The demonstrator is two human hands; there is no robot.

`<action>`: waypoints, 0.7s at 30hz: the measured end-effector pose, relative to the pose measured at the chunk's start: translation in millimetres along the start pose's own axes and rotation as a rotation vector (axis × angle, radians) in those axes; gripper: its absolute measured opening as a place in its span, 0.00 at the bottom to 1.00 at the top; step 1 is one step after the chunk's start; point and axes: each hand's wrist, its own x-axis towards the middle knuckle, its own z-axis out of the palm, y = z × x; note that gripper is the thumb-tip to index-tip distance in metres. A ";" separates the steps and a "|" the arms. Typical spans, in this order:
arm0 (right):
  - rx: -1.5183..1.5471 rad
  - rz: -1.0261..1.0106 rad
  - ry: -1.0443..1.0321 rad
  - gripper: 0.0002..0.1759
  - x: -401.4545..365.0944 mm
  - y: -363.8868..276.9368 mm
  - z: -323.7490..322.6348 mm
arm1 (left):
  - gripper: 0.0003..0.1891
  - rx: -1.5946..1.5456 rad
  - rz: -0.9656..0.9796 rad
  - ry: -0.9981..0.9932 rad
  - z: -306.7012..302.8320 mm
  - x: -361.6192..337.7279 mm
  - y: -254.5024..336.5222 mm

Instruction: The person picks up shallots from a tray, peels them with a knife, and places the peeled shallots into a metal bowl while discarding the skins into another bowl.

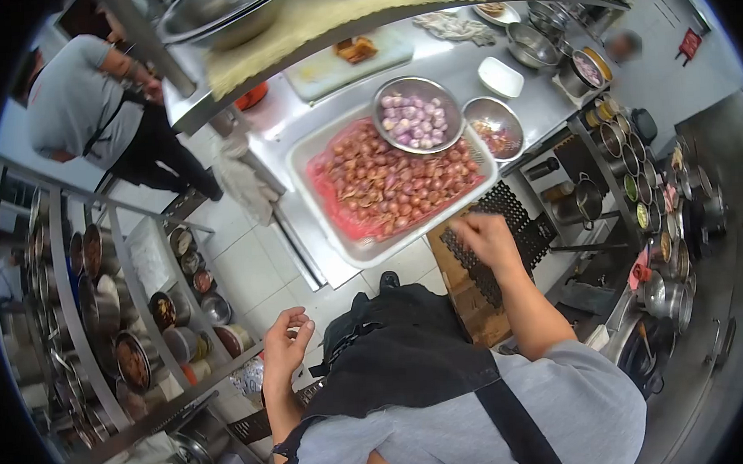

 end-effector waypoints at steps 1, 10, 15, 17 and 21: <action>0.013 0.108 0.021 0.13 5.6 -1.1 -1.0 | 0.16 0.030 0.013 -0.046 -0.9 -1.4 3.5; 0.140 0.200 0.229 0.13 76.7 24.2 -36.3 | 0.15 0.229 0.211 -0.180 48.9 116.3 63.2; 0.157 0.357 0.243 0.12 34.4 54.9 -31.6 | 0.16 0.320 0.466 -0.106 55.3 173.9 83.8; 0.181 0.392 0.290 0.12 33.3 53.8 -48.6 | 0.15 0.292 0.503 -0.088 59.6 185.4 99.8; 0.158 0.211 0.426 0.11 96.7 38.1 -107.2 | 0.15 0.213 0.528 -0.066 80.2 190.0 127.6</action>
